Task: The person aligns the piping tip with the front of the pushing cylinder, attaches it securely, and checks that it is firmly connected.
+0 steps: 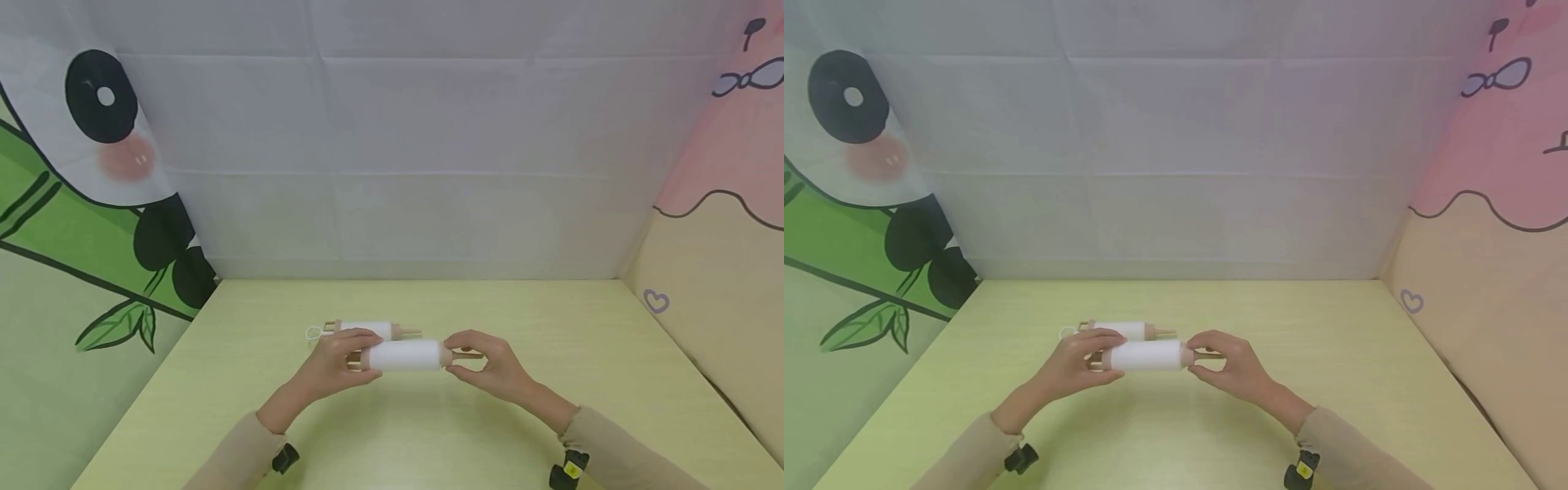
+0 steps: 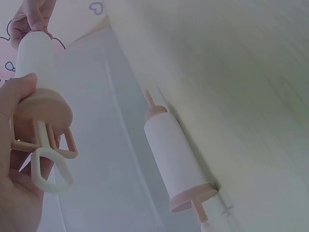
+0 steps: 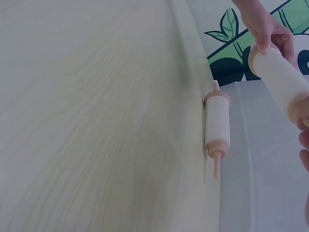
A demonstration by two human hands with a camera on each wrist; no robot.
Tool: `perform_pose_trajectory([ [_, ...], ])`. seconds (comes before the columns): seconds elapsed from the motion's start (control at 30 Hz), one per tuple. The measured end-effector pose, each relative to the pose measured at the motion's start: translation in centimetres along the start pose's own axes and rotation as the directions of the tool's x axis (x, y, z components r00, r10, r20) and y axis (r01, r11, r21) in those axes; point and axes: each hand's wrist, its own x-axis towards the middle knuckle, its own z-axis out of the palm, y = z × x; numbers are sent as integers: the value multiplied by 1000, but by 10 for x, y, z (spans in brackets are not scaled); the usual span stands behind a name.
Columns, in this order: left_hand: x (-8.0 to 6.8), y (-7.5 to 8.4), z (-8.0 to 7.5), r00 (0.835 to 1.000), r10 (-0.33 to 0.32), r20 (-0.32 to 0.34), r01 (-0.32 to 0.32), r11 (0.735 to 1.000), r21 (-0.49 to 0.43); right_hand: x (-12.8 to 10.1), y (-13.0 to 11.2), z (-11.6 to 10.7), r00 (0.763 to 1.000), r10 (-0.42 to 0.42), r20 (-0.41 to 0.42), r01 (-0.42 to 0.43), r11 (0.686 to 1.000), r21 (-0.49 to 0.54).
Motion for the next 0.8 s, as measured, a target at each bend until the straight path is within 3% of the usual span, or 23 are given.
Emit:
perform_pose_trajectory([
  [0.33,2,1,-5,993,-93,67,94,995,-10,0,1,1,1000,-29,4,29,999,36],
  [0.8,3,1,-3,988,-130,82,132,991,-26,1,0,-3,999,-16,42,17,1000,-10],
])
